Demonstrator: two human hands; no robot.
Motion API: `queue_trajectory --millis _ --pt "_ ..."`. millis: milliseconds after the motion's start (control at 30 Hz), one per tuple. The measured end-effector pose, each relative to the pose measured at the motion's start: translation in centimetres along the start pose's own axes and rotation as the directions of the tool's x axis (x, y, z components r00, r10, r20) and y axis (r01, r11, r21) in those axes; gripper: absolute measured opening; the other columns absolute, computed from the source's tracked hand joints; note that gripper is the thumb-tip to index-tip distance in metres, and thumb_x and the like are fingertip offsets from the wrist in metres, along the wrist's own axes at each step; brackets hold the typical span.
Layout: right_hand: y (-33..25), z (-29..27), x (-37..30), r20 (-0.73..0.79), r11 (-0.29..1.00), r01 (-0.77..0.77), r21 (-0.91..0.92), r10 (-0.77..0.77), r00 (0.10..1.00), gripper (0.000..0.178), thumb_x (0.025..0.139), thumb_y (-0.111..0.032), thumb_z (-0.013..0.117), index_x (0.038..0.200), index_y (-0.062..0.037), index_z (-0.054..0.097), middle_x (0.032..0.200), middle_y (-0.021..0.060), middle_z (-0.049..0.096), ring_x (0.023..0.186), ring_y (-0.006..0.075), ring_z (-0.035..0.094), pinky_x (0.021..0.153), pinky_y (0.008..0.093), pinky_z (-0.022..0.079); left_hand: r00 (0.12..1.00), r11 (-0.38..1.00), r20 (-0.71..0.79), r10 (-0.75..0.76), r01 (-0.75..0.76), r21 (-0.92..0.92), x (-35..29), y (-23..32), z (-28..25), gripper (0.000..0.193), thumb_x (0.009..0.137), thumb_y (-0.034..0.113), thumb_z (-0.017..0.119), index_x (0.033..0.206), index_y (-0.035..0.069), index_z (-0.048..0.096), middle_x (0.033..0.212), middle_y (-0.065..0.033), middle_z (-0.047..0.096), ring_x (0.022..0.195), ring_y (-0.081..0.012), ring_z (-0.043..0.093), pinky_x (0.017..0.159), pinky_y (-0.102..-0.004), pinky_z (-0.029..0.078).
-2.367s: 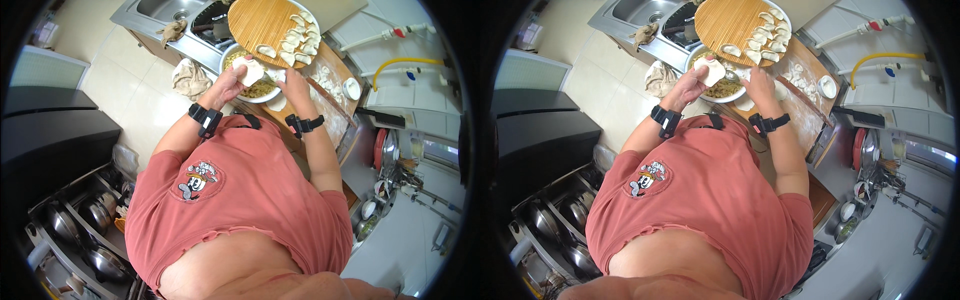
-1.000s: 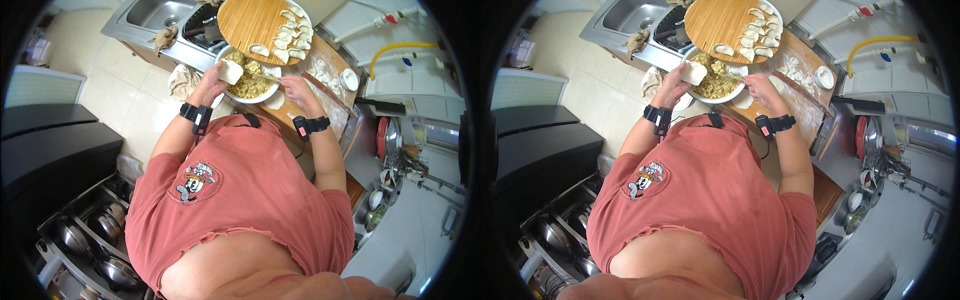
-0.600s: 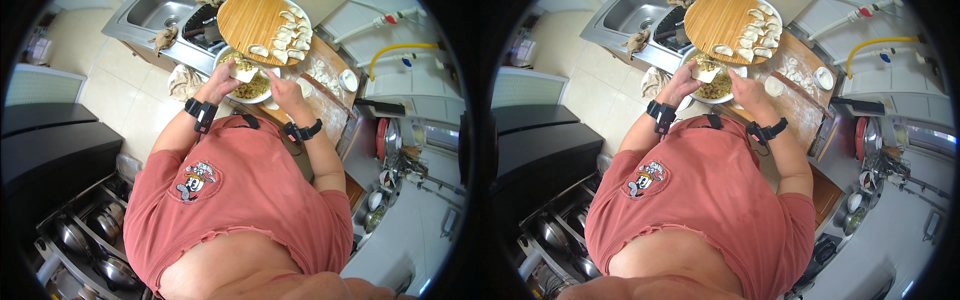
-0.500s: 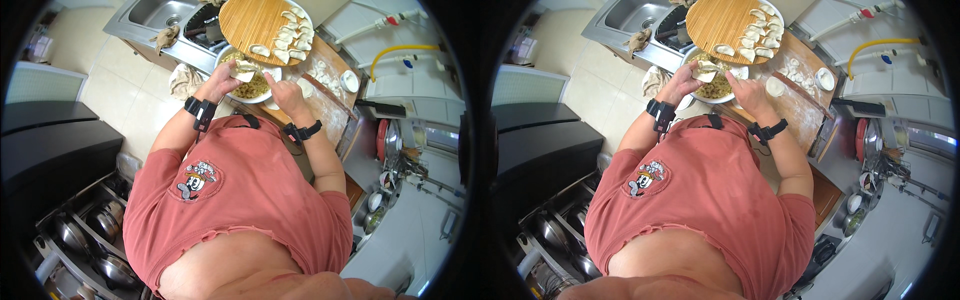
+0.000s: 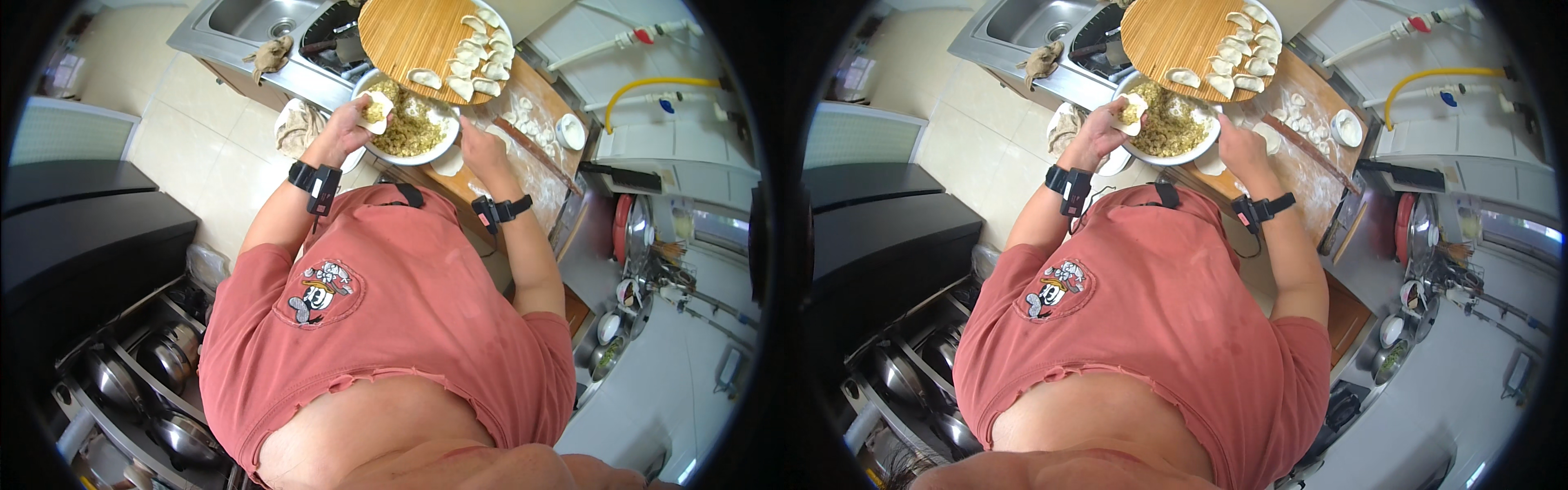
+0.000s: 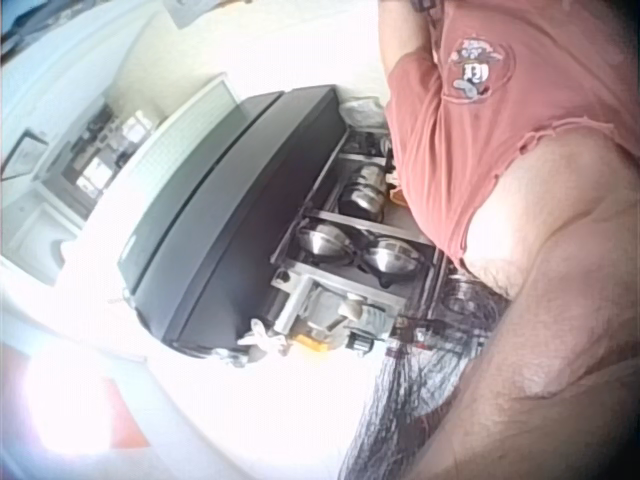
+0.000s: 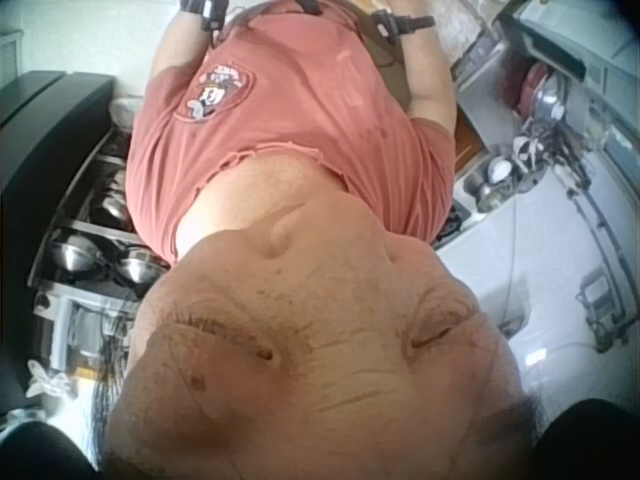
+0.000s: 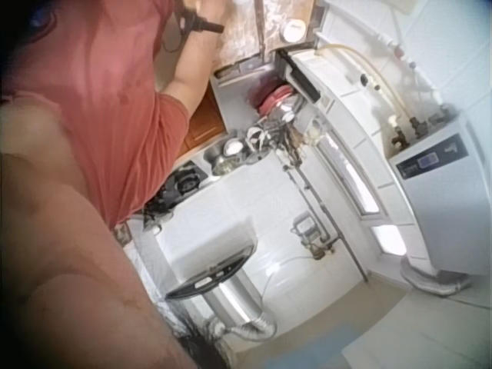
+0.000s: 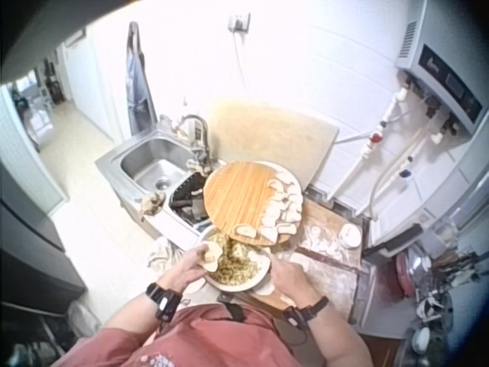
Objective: The person scoops filling with a spoon into dough wrappers and folds them by hand, placing the completed dumplings onto a wooden board.
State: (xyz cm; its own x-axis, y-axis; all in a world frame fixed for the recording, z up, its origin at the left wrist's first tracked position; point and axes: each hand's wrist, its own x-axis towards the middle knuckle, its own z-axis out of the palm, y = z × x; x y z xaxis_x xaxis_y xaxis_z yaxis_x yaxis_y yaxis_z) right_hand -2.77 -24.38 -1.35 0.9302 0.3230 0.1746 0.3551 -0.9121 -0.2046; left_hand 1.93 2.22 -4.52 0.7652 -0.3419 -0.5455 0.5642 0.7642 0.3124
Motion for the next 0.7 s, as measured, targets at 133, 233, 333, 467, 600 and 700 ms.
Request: queue_trajectory --millis 133,233,333,467,600,700 --pt "-2.0 1.1 2.6 0.213 0.973 -0.107 -0.205 0.151 0.965 0.021 0.078 -0.008 0.045 0.095 -0.0006 0.056 0.071 0.0184 0.064 0.065 0.0346 0.063 0.061 0.0424 0.051 0.996 0.997 -0.044 0.076 -0.076 -0.007 -0.8 0.9 -0.9 0.036 0.096 0.018 0.034 0.120 -0.010 0.034 0.112 -0.0245 0.049 0.098 -0.0353 0.055 0.081 -0.0436 0.051" --pt "-2.7 2.3 4.0 0.223 0.968 -0.101 -0.229 0.154 0.962 0.021 0.077 -0.010 0.047 0.089 0.0009 0.061 0.076 0.0204 0.064 0.070 0.0353 0.064 0.066 0.0428 0.051 0.992 0.993 -0.050 0.119 -0.119 0.018 -1.1 1.4 -2.1 0.035 0.096 0.019 0.035 0.117 -0.009 0.038 0.110 -0.0215 0.051 0.094 -0.0324 0.057 0.079 -0.0464 0.052" --pt "-3.9 1.0 4.4 0.412 0.978 -0.166 -0.130 0.205 0.888 0.023 0.075 -0.011 0.048 0.082 0.0004 0.066 0.083 0.0223 0.064 0.079 0.0349 0.063 0.072 0.0407 0.050 0.987 0.987 -0.034 0.157 -0.157 0.017 -2.3 1.8 -2.5 0.036 0.097 0.023 0.034 0.111 -0.007 0.048 0.105 -0.0188 0.055 0.093 -0.0295 0.058 0.082 -0.0413 0.051" --pt "-1.7 2.3 4.1 0.390 0.913 -0.349 0.210 0.249 0.887 0.026 0.074 -0.013 0.047 0.084 -0.0007 0.068 0.087 0.0228 0.063 0.086 0.0352 0.062 0.076 0.0384 0.049 0.985 0.984 -0.011 0.173 -0.172 0.052 -2.1 2.0 -3.3 0.039 0.097 0.023 0.032 0.118 -0.008 0.042 0.112 -0.0213 0.051 0.099 -0.0323 0.055 0.088 -0.0442 0.047" --pt "1.4 3.4 3.3 0.424 0.706 -0.503 0.499 0.307 0.852 0.027 0.075 -0.012 0.056 0.097 0.0013 0.066 0.067 0.0086 0.062 0.056 0.0153 0.054 0.054 0.0279 0.042 0.988 0.989 -0.052 0.148 -0.149 -0.007 -2.3 1.4 -2.2 0.037 0.097 0.021 0.032 0.115 -0.008 0.046 0.109 -0.0189 0.053 0.097 -0.0296 0.056 0.086 -0.0427 0.048" --pt "0.3 1.1 3.2 0.494 0.550 -0.599 0.582 0.346 0.797 0.026 0.076 -0.012 0.058 0.098 0.0014 0.065 0.059 0.0014 0.056 0.047 0.0086 0.044 0.045 0.0236 0.034 0.990 0.992 -0.067 0.126 -0.126 0.003 -2.1 1.0 -1.5 0.035 0.097 0.020 0.033 0.112 -0.006 0.050 0.107 -0.0167 0.055 0.096 -0.0265 0.056 0.084 -0.0404 0.049"
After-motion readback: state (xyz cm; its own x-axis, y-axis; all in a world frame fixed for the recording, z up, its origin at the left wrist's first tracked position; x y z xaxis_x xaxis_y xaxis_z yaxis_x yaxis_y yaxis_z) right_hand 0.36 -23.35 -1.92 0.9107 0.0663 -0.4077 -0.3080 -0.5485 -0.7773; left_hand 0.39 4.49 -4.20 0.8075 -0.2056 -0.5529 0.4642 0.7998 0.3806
